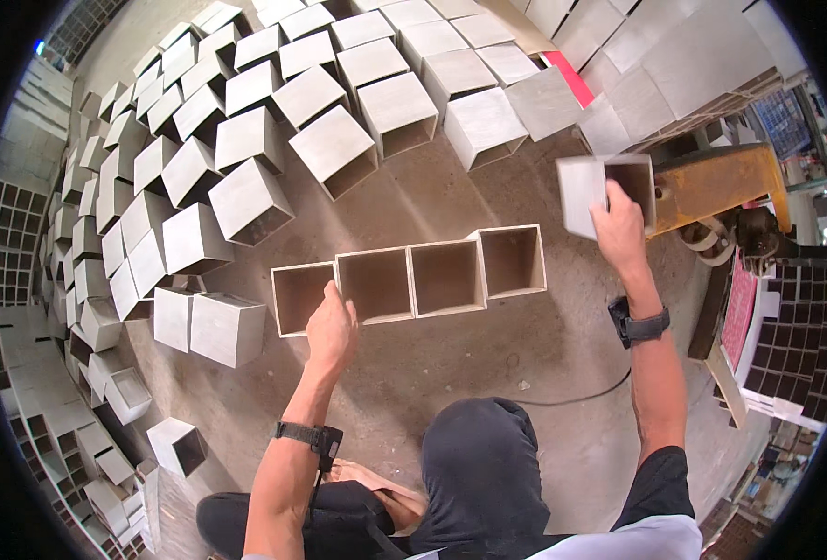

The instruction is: The person uses a pallet jack to move a stack of white boxes, then squats to pick up several small white boxes from the floor and places them into a larger shelving unit. The person continues to arrange the boxes on the shelves.

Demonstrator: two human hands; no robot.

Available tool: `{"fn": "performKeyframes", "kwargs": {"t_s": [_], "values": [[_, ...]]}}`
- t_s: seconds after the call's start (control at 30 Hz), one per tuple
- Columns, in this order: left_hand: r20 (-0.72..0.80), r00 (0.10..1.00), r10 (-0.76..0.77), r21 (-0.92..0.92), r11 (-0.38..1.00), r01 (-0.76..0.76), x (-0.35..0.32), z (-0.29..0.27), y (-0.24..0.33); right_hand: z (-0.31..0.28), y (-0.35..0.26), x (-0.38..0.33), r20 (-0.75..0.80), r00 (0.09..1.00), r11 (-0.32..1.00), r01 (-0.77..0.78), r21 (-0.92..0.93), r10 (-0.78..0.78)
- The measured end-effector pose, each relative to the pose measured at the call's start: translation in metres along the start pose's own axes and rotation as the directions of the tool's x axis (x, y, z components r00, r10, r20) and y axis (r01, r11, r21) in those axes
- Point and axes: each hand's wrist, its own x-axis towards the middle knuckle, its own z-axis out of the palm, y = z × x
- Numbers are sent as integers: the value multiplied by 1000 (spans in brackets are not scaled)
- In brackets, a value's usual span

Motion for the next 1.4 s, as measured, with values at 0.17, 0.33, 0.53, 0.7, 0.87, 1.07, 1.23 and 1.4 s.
{"fn": "performKeyframes", "kwargs": {"t_s": [0.17,0.33,0.53,0.7,0.87,1.07,1.23,1.4], "values": [[11,1000,-5,-16,1000,5,5,3,-5,90,69,-37,205,971,961,-64,-270,123],[-12,998,63,-19,998,-64,7,4,-12,102,27,-64,306,948,973,-145,182,84],[17,997,-80,27,996,80,7,11,-8,104,12,-67,341,913,970,-172,-170,222],[16,998,-68,-27,997,69,6,6,-15,123,32,-74,370,905,978,-200,-64,209],[2,998,-69,-94,993,69,23,16,-22,133,36,-58,328,884,941,-290,-176,334],[-6,999,-42,-40,998,42,0,-66,33,59,10,-101,295,862,909,-409,-74,412],[61,996,68,-23,998,-66,-54,-182,139,-93,-22,-165,230,802,813,-578,68,551],[170,977,131,8,991,-135,-147,-257,255,-268,-32,-265,129,693,684,-721,112,710]]}}
